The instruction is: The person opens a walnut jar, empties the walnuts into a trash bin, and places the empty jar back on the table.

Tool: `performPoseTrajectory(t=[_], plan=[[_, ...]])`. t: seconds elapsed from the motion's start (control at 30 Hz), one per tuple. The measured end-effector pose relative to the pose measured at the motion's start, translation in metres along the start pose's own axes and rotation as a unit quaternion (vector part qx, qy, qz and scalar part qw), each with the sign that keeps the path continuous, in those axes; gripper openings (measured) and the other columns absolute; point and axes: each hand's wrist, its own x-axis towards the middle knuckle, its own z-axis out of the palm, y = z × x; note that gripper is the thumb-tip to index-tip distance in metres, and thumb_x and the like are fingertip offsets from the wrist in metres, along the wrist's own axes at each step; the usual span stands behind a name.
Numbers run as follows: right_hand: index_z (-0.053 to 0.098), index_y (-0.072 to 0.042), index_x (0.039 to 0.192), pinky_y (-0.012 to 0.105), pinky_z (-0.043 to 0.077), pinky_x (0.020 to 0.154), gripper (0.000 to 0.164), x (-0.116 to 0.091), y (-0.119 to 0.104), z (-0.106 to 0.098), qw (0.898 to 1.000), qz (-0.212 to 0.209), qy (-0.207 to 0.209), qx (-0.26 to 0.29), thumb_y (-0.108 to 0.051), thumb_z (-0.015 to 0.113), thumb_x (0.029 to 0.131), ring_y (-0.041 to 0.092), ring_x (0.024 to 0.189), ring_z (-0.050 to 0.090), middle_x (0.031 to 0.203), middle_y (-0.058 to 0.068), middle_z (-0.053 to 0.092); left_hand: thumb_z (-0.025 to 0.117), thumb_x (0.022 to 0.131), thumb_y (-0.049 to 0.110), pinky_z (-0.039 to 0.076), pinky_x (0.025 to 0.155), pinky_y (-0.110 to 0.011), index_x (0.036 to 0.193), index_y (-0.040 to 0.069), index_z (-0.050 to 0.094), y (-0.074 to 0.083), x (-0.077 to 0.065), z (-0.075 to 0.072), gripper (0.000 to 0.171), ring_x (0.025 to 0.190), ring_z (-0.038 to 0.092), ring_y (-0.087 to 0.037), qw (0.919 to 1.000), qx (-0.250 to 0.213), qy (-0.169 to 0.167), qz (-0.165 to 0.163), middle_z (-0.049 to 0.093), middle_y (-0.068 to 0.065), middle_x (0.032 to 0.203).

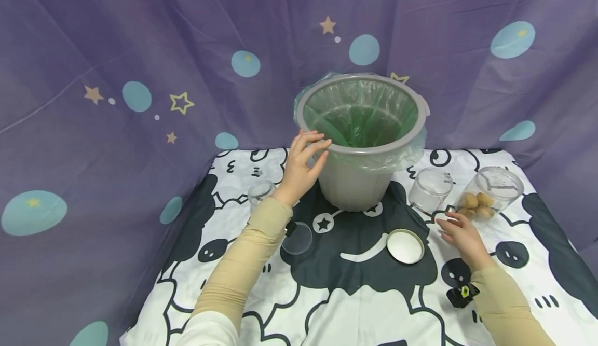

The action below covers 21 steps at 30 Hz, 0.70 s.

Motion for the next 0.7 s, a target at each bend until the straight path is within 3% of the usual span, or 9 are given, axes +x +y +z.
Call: performPoseTrajectory(t=[0.07,0.13,0.23,0.37,0.5,0.6,0.7], plan=[[0.017,0.017,0.137,0.011,0.049,0.076,0.065,-0.004,0.005,-0.006,1.000,-0.017,-0.003,0.011,-0.024,0.049,0.098,-0.011,0.081,0.053,0.112,0.002,0.053,0.064,0.087,0.002,0.023,0.115,-0.047,0.108,0.002,0.068,0.000,0.000,0.000,0.021,0.116,0.050,-0.037,1.0000,-0.001,0.000,-0.001,0.057,-0.017,0.113],[0.023,0.019,0.132,0.011,0.050,0.075,0.059,-0.007,0.009,-0.013,0.999,-0.026,-0.007,0.034,-0.021,0.050,0.098,-0.012,0.082,0.054,0.095,-0.016,0.054,0.064,0.087,0.002,0.023,0.115,-0.047,0.108,0.002,0.068,0.000,0.000,0.000,0.021,0.116,0.049,-0.036,1.0000,0.000,0.001,-0.001,0.058,-0.017,0.113],[0.028,0.019,0.128,0.012,0.051,0.074,0.053,-0.012,0.014,-0.022,0.998,-0.035,-0.009,0.048,-0.019,0.050,0.098,-0.013,0.082,0.055,0.085,-0.028,0.053,0.064,0.087,0.002,0.023,0.115,-0.047,0.107,0.002,0.068,0.000,0.000,0.000,0.021,0.116,0.050,-0.036,1.0000,0.001,0.003,-0.002,0.058,-0.018,0.113],[0.035,0.013,0.125,0.012,0.051,0.074,0.047,-0.018,0.019,-0.031,0.997,-0.032,0.006,0.066,-0.020,0.052,0.097,-0.014,0.081,0.055,0.084,-0.028,0.054,0.064,0.087,0.002,0.023,0.115,-0.045,0.107,0.001,0.068,0.000,-0.001,0.000,0.020,0.116,0.050,-0.036,1.0000,0.003,0.005,-0.004,0.058,-0.018,0.113],[0.042,-0.006,0.118,0.010,0.050,0.071,0.031,-0.022,0.020,-0.038,0.994,0.001,0.055,0.092,-0.021,0.056,0.096,-0.014,0.077,0.052,0.079,-0.028,0.054,0.064,0.087,0.002,0.023,0.116,-0.045,0.107,0.001,0.068,0.000,-0.002,0.000,0.020,0.116,0.050,-0.037,1.0000,0.001,0.005,-0.004,0.058,-0.018,0.113],[0.037,-0.014,0.130,0.009,0.049,0.068,0.046,-0.020,0.019,-0.043,0.984,0.058,0.127,0.112,-0.024,0.061,0.092,-0.012,0.074,0.050,0.079,-0.026,0.052,0.064,0.087,0.001,0.023,0.115,-0.046,0.108,0.001,0.068,0.000,-0.002,0.001,0.021,0.116,0.050,-0.037,1.0000,-0.001,0.005,-0.003,0.058,-0.018,0.113],[0.020,-0.018,0.147,0.008,0.047,0.066,0.077,-0.009,0.024,-0.050,0.969,0.096,0.191,0.127,-0.027,0.067,0.087,-0.008,0.075,0.048,0.115,-0.002,0.057,0.064,0.087,0.001,0.023,0.115,-0.048,0.108,0.001,0.067,-0.001,-0.001,0.001,0.021,0.116,0.050,-0.037,1.0000,-0.001,0.006,-0.001,0.057,-0.018,0.113]])
